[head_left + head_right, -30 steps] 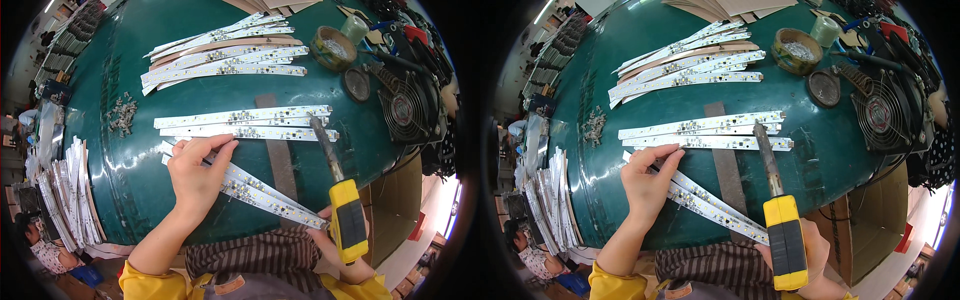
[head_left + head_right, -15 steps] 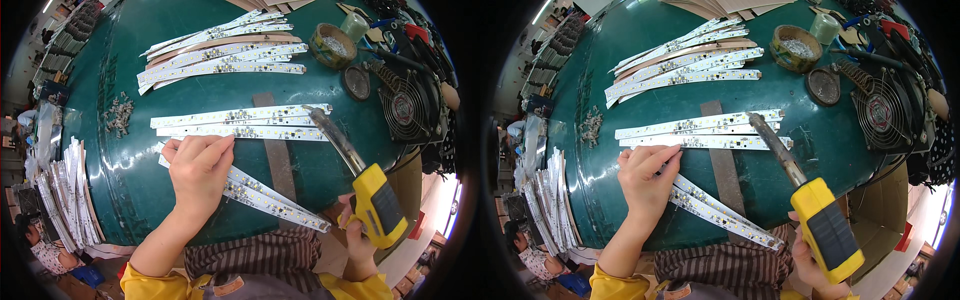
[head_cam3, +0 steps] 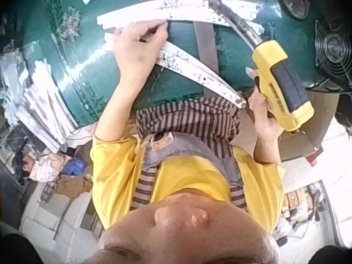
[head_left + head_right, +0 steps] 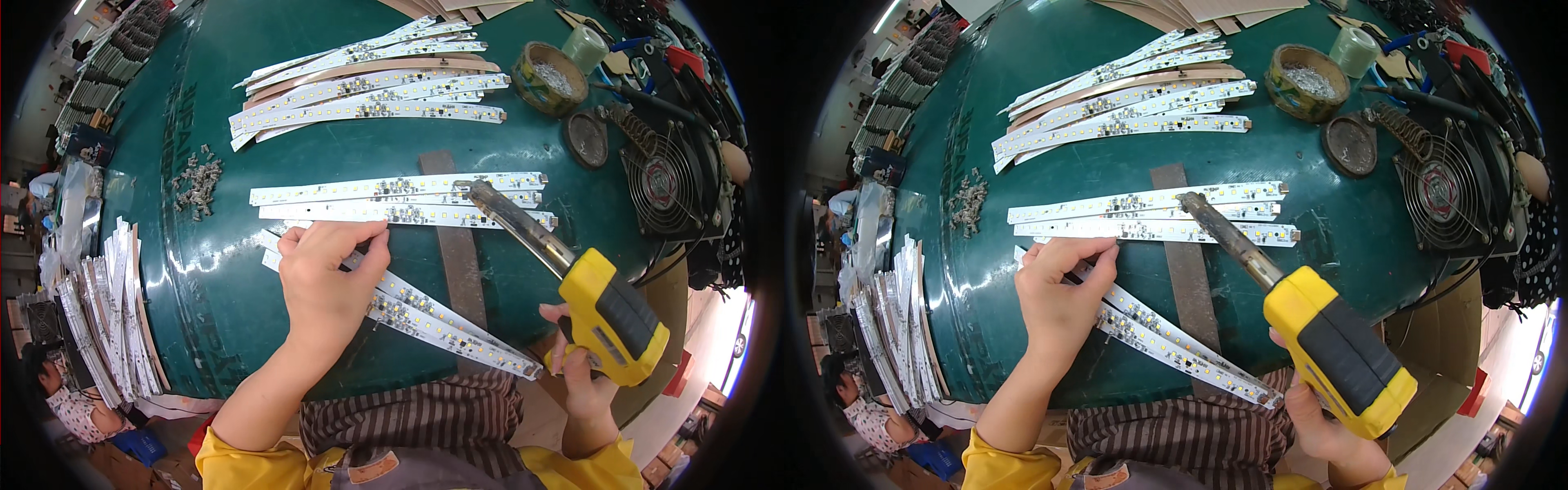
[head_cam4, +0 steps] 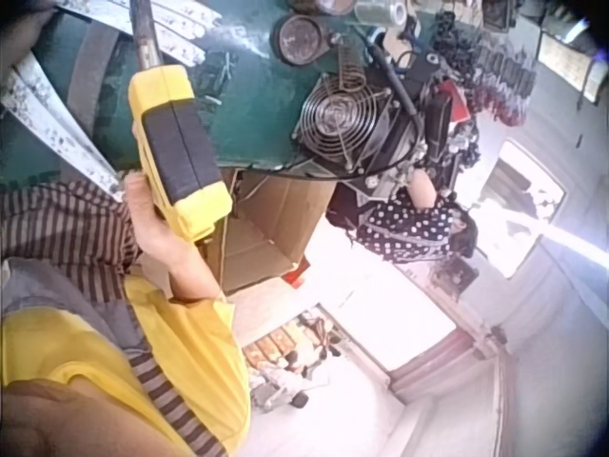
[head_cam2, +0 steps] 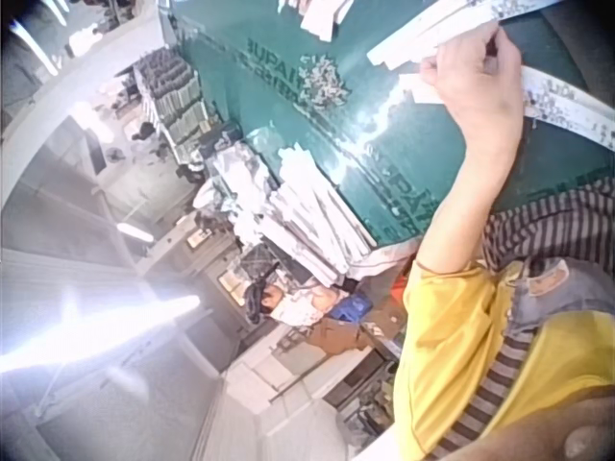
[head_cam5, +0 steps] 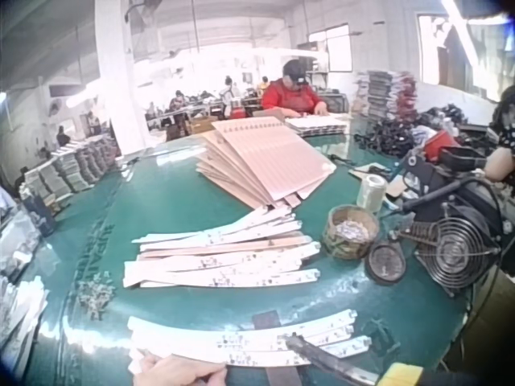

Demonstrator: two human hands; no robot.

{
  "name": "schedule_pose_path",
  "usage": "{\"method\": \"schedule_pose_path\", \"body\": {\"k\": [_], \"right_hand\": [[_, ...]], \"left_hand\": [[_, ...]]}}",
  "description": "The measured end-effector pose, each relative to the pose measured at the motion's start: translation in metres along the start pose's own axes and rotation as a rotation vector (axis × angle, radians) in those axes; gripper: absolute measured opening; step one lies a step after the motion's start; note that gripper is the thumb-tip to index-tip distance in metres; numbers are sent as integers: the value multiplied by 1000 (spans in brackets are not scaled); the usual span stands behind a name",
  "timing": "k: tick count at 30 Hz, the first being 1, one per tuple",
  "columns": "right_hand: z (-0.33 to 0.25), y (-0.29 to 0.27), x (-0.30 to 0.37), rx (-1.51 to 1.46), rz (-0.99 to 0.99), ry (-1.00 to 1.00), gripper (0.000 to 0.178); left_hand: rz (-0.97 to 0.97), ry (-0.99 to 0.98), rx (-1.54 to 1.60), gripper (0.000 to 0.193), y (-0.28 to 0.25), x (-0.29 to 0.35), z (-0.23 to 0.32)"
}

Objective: The person places small components onto LED strips by hand and solders them with a soldering gun, then gathers and stacks the LED strips on the work table.

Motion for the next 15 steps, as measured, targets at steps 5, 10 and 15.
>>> {"method": "schedule_pose_path", "body": {"k": [5, 10, 15], "right_hand": [[5, 2, 0, 52, -66, -35, 61], [5, 7, -4, 23, -84, -11, 61], [4, 9, -3, -5, -67, -21, 61]], "left_hand": [[-52, -201, 145, 15, 4, 1, -18], [-64, -259, 193, 13, 4, 3, -24], [-135, -66, 36, 9, 0, -5, -5]]}}
Point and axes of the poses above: each hand's wrist, its own x-axis away from the middle knuckle, its own y-axis out of the palm, z = x × y, the point moved 9 cm from there along -x, towards the middle knuckle, and after that the axes turned 3 degrees about y, right-handed, at the moved point
